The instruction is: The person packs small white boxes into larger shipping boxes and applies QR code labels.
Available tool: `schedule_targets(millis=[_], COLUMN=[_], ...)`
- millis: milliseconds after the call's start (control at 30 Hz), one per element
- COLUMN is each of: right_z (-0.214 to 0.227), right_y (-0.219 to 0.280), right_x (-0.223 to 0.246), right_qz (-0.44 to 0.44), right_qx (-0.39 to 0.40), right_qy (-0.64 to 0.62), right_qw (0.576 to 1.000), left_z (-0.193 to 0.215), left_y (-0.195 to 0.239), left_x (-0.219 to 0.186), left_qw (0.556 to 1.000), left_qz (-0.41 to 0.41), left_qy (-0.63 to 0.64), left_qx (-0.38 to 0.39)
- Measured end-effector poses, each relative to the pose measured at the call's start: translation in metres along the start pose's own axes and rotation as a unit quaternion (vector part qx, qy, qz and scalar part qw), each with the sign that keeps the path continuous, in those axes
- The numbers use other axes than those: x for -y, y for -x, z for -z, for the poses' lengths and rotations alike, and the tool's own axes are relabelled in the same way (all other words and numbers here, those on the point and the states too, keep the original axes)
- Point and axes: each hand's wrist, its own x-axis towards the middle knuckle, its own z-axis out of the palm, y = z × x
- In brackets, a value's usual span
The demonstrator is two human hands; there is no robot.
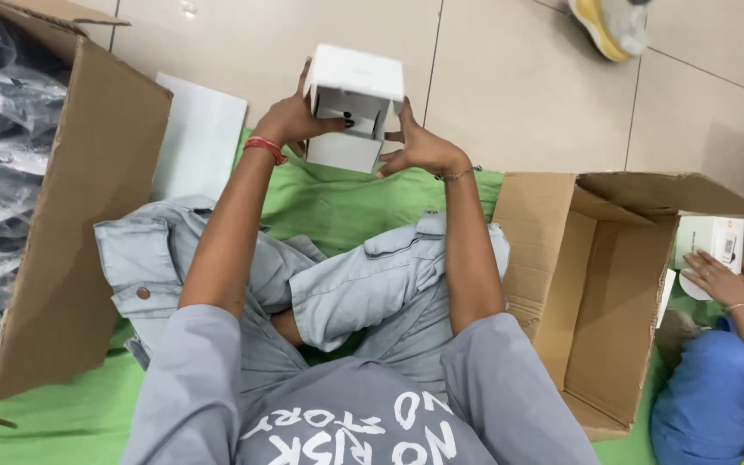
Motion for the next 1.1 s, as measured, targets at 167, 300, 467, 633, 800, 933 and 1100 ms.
schedule_targets(millis=[167, 300, 467, 633, 800, 933, 1100], right_z=[0.002, 0.009, 0.044, 0.115, 0.101, 0.093, 0.108], right_y=[0.004, -0.001, -0.022, -0.113, -0.143, -0.121, -0.092], right_x=[0.009, 0.015, -0.003, -0.061, 0.004, 0.059, 0.069], right_qz=[0.037, 0.038, -0.021, 0.102, 0.145, 0.025, 0.005], right_qx=[-0.083, -0.138, -0.208, -0.337, -0.252, -0.190, -0.160], right_qy=[0.111, 0.083, 0.004, 0.168, 0.185, 0.119, 0.087], right_qw=[0.990, 0.986, 0.978, 0.921, 0.939, 0.974, 0.983], left_z=[0.063, 0.019, -0.007, -0.010, -0.016, -0.022, -0.030], left_y=[0.030, -0.016, -0.026, -0.017, -0.020, -0.028, -0.036], left_x=[-0.067, -0.023, -0.004, -0.008, -0.003, 0.004, -0.007], left_qw=[0.984, 0.979, 0.961, 0.980, 0.973, 0.982, 0.974], left_qz=[0.004, -0.089, -0.256, -0.191, -0.188, -0.115, -0.155], left_qy=[0.140, 0.117, -0.059, 0.032, 0.077, 0.057, 0.067], left_qx=[0.109, 0.140, -0.088, -0.050, -0.106, -0.142, -0.150])
